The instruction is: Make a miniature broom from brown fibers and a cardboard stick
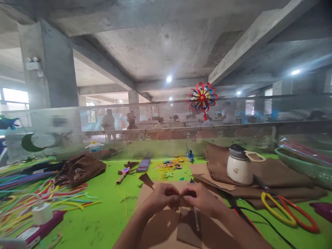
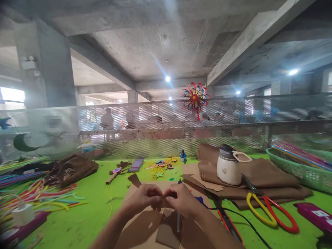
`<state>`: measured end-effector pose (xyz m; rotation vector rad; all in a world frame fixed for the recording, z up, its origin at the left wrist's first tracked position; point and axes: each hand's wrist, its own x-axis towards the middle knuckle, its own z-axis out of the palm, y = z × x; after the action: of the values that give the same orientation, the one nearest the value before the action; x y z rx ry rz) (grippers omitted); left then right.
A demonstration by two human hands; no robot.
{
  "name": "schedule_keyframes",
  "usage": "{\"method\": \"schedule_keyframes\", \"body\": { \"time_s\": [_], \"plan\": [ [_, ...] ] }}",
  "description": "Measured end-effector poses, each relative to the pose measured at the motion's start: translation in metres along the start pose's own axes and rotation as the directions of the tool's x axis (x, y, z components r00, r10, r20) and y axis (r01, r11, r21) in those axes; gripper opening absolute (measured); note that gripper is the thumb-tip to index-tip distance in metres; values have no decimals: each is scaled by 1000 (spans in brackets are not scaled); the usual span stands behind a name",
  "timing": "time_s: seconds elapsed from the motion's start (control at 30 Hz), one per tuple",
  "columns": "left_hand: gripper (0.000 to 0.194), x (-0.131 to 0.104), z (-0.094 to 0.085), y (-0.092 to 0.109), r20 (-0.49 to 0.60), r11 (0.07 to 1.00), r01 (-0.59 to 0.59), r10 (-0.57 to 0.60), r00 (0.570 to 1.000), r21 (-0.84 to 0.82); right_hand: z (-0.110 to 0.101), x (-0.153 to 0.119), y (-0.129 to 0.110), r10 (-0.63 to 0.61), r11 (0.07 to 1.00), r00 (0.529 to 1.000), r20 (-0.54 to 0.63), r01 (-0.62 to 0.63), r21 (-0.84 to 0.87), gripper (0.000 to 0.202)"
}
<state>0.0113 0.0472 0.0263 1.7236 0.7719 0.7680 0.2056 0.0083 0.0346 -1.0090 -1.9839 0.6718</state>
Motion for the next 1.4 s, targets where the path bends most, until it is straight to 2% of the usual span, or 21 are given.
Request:
{"method": "schedule_keyframes", "body": {
  "time_s": [0.1, 0.23, 0.4, 0.5, 0.67, 0.8, 0.9, 1.0, 1.13, 1.4],
  "plan": [
    [26, 0, 7, 3, -19, 1000, 19, -20, 1000, -19, 1, 0, 1, 45, 991, 998, -38, -40, 128, 17],
    [29, -1, 11, 7, -40, 998, -21, 19, 999, -57, 0, 0, -2, 131, 921, 991, -26, -112, 372, 14],
    [29, 0, 10, 5, -61, 998, -49, 47, 997, -29, 3, 0, -5, 201, 846, 979, -43, -151, 511, 13],
    [28, 0, 10, 6, -61, 998, -67, 68, 996, 5, 5, 0, -3, 230, 837, 971, -71, -160, 523, 13],
    [35, -5, 12, 14, 35, 998, -24, 22, 999, 51, 5, -2, -5, 239, 845, 971, -5, -206, 493, 15],
    [37, -9, 13, 16, 67, 998, 15, -11, 998, -56, 1, -4, -7, 176, 872, 984, -6, -153, 465, 17],
    [33, -8, 13, 13, 70, 994, 22, -15, 997, -107, 1, -4, -4, 193, 880, 981, -38, -156, 448, 18],
    [31, -5, 14, 8, 50, 997, 7, -3, 999, -73, 1, -3, 1, 232, 874, 971, -60, -181, 451, 20],
    [25, -1, 16, 5, 34, 999, -44, 44, 998, 19, 2, -1, 8, 211, 875, 974, -84, -150, 461, 19],
    [30, -6, 14, 18, 140, 995, -74, 65, 988, 63, 1, 0, 18, 226, 847, 972, -67, -162, 506, 18]
  ]
}}
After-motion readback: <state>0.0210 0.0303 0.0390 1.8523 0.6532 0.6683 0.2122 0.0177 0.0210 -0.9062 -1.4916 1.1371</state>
